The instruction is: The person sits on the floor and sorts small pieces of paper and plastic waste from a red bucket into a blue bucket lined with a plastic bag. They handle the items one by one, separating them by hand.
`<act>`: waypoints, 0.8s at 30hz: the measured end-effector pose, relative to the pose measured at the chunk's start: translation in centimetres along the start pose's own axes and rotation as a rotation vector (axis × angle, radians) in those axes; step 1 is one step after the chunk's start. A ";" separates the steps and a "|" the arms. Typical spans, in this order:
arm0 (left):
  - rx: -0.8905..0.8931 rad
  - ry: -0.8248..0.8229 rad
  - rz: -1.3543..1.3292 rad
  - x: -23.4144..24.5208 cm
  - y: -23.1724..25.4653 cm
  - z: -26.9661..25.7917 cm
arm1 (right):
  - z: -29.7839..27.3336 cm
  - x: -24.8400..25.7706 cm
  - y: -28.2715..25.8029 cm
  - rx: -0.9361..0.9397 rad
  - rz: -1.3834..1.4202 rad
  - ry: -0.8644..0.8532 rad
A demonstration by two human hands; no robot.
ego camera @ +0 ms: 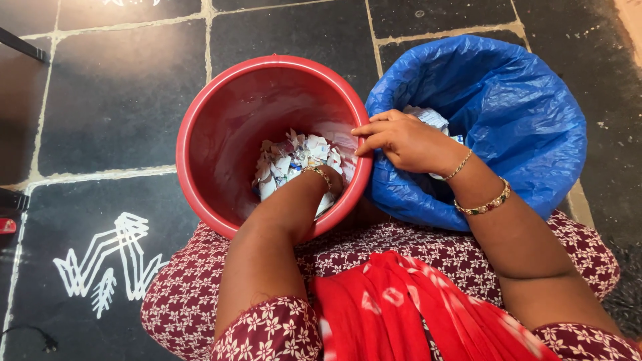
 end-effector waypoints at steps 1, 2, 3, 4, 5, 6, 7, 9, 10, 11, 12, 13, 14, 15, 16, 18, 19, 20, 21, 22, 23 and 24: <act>0.005 -0.019 0.000 0.1 0.0 -0.1 | 0.0 0.0 0.0 0.008 0.008 0.000; -0.026 -0.057 0.012 0.4 0.1 -0.2 | 0.1 0.0 0.0 0.017 0.017 0.000; -0.057 -0.095 0.025 0.9 0.2 -0.2 | 0.1 0.0 0.0 0.014 0.016 -0.001; -0.088 -0.133 0.039 1.2 0.3 -0.3 | 0.1 0.0 0.1 0.010 0.015 -0.002; -0.053 -0.149 -0.085 1.3 0.1 -0.6 | 0.0 0.0 0.1 0.006 0.014 -0.002; -0.015 -0.168 -0.185 1.5 -0.1 -0.9 | 0.1 0.0 0.1 0.006 0.014 -0.003; 0.003 -0.182 -0.243 1.8 -0.2 -1.2 | 0.1 0.0 0.1 0.006 0.013 -0.003; -0.023 -0.201 -0.246 3.0 -0.3 -1.6 | 0.1 0.0 0.2 0.004 0.017 -0.003; -0.040 -0.213 -0.245 3.8 -0.3 -1.8 | 0.1 0.0 0.2 0.002 0.020 -0.002; -0.057 -0.219 -0.240 4.9 -0.4 -1.9 | 0.1 0.0 0.3 0.000 0.024 -0.002; -0.078 -0.225 -0.244 5.9 -0.4 -2.1 | 0.1 0.0 0.3 0.005 0.022 -0.005; -0.099 -0.233 -0.259 7.1 -0.6 -2.4 | 0.1 0.0 0.4 0.010 0.021 -0.009; -0.127 -0.219 -0.304 8.4 -0.9 -3.0 | 0.1 -0.1 0.5 0.014 0.021 -0.010; -0.160 -0.202 -0.365 9.6 -1.2 -3.8 | 0.1 -0.1 0.6 0.018 0.019 -0.017; -0.191 -0.182 -0.425 10.8 -1.9 -4.8 | 0.1 -0.1 0.6 0.022 0.018 -0.019; -0.193 -0.055 -0.554 13.2 -2.9 -8.0 | 0.2 0.0 0.7 0.013 0.017 -0.020; -0.188 0.025 -0.616 14.3 -3.7 -9.9 | 0.2 -0.1 0.8 0.001 0.018 -0.020; -0.227 0.090 -0.692 15.3 -4.0 -11.7 | 0.2 -0.1 0.8 -0.013 0.020 -0.019; -0.267 0.154 -0.768 16.2 -4.3 -13.4 | 0.2 -0.1 0.7 -0.018 0.020 -0.021; -0.306 0.219 -0.844 17.0 -4.4 -14.8 | 0.2 -0.1 0.7 -0.020 0.020 -0.023; -0.361 0.266 -0.944 17.7 -4.2 -15.8 | 0.3 -0.1 0.6 -0.022 0.020 -0.025; -0.413 0.311 -1.044 18.1 -4.0 -16.9 | 0.4 0.0 0.4 -0.001 0.002 -0.018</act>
Point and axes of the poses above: each hand's wrist, its own z-axis towards the middle knuckle, its own x-axis out of the back of the hand, y = z × x, the point moved 2 cm from there along z, towards the middle knuckle, and after that the axes turned 15 degrees about z, right-handed, at the moved point
